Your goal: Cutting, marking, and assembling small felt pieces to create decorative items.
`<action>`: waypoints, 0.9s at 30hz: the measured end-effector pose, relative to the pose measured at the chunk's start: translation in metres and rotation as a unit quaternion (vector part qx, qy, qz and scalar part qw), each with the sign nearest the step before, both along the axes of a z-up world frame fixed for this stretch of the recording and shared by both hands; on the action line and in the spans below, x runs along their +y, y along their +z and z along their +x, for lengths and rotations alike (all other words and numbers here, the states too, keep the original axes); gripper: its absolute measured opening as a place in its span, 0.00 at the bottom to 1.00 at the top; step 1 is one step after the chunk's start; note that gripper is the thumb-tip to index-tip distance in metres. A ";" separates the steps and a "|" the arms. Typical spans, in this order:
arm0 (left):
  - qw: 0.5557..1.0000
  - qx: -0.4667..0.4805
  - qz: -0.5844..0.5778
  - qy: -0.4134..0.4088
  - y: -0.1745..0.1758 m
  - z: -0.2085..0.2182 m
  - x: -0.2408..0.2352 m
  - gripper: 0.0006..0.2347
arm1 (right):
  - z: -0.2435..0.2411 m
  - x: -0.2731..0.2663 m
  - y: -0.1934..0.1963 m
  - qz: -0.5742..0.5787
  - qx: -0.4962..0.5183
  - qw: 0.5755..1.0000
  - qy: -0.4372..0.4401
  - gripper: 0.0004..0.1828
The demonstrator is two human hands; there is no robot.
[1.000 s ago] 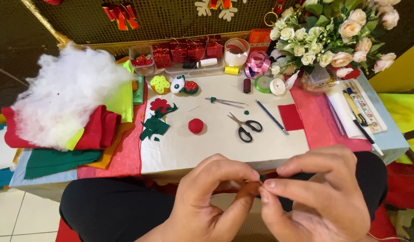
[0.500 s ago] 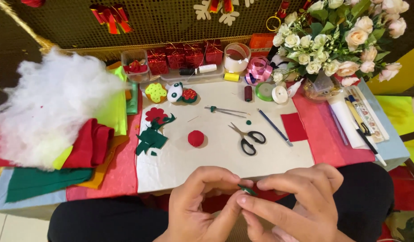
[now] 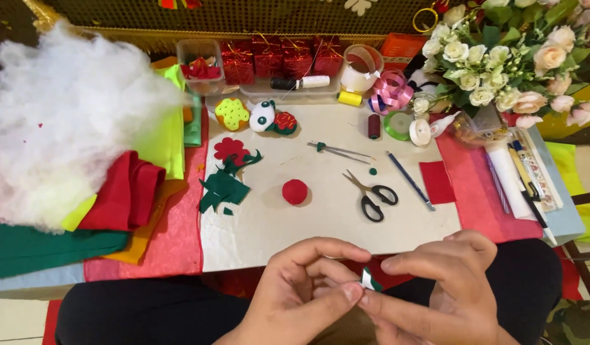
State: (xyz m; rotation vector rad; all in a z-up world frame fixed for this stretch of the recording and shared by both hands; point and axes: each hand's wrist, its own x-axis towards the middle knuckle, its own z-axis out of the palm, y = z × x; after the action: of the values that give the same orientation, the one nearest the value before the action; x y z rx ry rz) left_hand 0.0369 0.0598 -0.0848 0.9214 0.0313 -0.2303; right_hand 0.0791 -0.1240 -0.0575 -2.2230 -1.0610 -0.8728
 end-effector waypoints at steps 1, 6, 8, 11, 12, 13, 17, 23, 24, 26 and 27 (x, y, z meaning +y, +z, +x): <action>1.000 0.004 -0.010 -0.029 -0.001 0.001 0.003 0.12 | 0.001 -0.001 -0.003 -0.003 -0.026 1.000 0.006 0.09; 0.997 0.048 -0.049 -0.039 -0.021 0.004 0.001 0.04 | 0.010 -0.022 -0.008 0.001 0.031 0.996 0.080 0.04; 0.998 0.027 -0.054 -0.026 -0.025 0.005 -0.002 0.04 | 0.018 -0.039 -0.012 0.003 0.087 0.988 0.128 0.10; 0.998 0.060 0.003 0.026 -0.022 0.007 -0.005 0.05 | 0.024 -0.052 -0.016 0.097 0.150 0.973 0.143 0.13; 0.997 0.051 0.042 0.051 -0.017 0.008 -0.004 0.07 | 0.022 -0.053 -0.013 0.099 0.179 0.974 0.102 0.12; 0.993 0.042 0.081 0.076 -0.013 0.008 -0.004 0.08 | 0.020 -0.054 -0.010 0.100 0.207 0.971 0.061 0.12; 0.987 0.012 0.111 0.117 -0.013 0.009 -0.001 0.10 | 0.057 -0.056 -0.022 0.039 0.166 0.985 0.024 0.13; 0.966 0.013 0.199 0.163 -0.018 0.017 0.007 0.10 | 0.123 -0.073 -0.060 0.016 0.337 0.920 -0.198 0.12; 0.963 0.031 0.209 0.170 -0.022 0.020 0.009 0.10 | 0.133 -0.073 -0.065 0.029 0.377 0.898 -0.224 0.11; 0.958 0.048 0.220 0.176 -0.029 0.028 0.010 0.09 | 0.152 -0.068 -0.068 0.043 0.415 0.874 -0.250 0.10; 0.955 0.097 0.219 0.174 -0.031 0.033 0.010 0.09 | 0.161 -0.062 -0.068 0.067 0.441 0.857 -0.259 0.12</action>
State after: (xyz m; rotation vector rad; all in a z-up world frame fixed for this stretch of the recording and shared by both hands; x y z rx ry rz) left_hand 0.0696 0.0694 -0.1157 1.3124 0.4388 0.0198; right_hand 0.2397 -0.1860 -0.1251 -2.3871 0.0355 -0.0216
